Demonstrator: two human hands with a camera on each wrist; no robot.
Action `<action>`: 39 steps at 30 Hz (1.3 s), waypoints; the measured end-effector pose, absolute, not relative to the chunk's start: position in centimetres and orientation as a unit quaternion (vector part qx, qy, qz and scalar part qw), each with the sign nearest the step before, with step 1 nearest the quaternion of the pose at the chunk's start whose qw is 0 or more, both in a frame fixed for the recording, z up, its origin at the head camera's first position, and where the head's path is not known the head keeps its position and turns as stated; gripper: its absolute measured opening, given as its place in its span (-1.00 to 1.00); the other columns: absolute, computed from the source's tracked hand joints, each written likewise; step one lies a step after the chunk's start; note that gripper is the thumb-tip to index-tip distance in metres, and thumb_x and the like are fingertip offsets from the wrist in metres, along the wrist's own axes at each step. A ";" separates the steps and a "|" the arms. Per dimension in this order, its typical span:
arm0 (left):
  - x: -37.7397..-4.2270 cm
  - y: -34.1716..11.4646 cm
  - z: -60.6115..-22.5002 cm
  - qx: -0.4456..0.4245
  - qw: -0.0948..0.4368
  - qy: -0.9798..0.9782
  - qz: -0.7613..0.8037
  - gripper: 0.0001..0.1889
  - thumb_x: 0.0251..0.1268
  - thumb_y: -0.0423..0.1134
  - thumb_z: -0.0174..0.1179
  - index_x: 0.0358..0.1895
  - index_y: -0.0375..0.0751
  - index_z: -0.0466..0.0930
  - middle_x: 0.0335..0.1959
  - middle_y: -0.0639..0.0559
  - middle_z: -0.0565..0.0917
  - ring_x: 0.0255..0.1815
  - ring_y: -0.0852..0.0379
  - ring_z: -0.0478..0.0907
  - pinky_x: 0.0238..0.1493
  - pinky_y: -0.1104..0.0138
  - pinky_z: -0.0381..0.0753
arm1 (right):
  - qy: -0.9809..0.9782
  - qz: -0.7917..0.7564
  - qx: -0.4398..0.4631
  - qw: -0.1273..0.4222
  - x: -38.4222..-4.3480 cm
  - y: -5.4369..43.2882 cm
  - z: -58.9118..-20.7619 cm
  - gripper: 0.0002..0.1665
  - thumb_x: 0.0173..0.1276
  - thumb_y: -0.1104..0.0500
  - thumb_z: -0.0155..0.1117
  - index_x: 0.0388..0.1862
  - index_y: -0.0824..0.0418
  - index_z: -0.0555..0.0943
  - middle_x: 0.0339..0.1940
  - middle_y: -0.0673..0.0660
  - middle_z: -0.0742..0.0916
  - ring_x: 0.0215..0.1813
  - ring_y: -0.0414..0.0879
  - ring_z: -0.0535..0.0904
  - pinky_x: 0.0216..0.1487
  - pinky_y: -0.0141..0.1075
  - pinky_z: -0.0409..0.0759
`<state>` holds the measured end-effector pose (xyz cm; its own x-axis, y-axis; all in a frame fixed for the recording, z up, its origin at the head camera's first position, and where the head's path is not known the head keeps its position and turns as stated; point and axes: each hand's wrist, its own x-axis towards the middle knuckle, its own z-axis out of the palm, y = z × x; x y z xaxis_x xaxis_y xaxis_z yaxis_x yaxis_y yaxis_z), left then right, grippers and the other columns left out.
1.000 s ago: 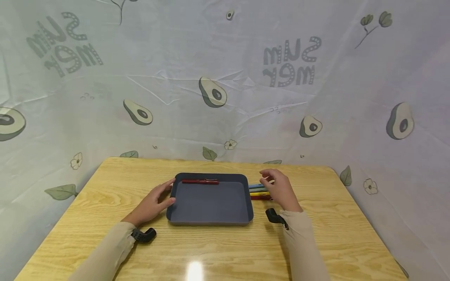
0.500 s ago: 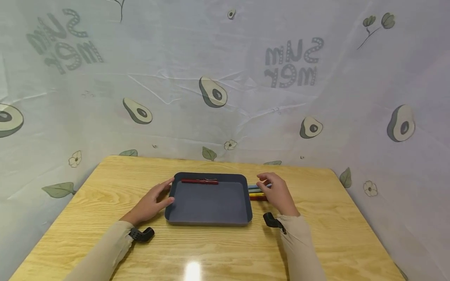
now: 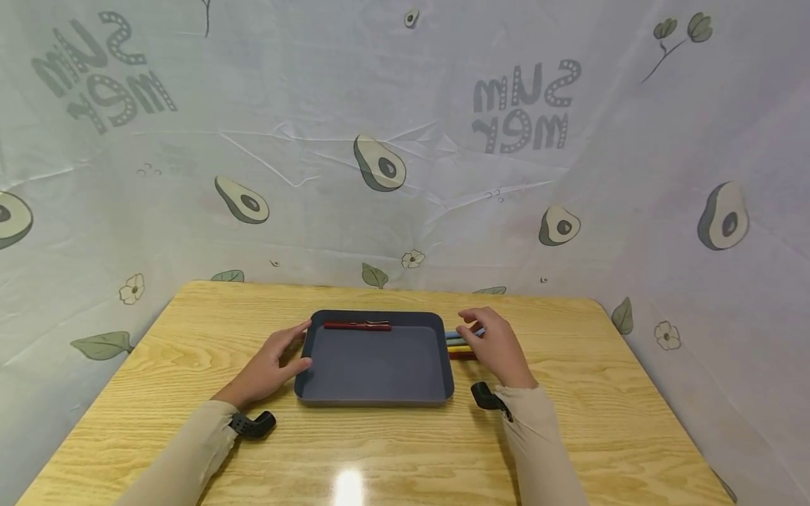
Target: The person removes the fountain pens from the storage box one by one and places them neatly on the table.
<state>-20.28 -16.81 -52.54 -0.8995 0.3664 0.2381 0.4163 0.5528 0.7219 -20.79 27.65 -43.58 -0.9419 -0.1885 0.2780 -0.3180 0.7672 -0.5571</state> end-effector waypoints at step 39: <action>-20.3 -16.6 -52.4 -0.236 0.047 -0.895 -0.376 -0.17 0.47 0.13 0.25 0.67 -0.02 0.12 0.52 -0.14 0.42 0.54 -0.15 0.33 0.65 -0.21 -0.24 | -0.931 0.309 0.163 0.100 -20.6 25.9 -44.1 -0.62 0.50 0.19 0.36 0.24 0.26 0.66 0.11 0.23 0.70 -0.10 0.00 0.68 -0.09 -0.07 0.72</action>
<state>-20.26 -16.64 -52.37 -0.8840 0.3877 0.2613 0.4579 0.6054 0.6510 -20.58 25.89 -44.07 -0.9269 -0.2412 0.2876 -0.3653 0.7555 -0.5439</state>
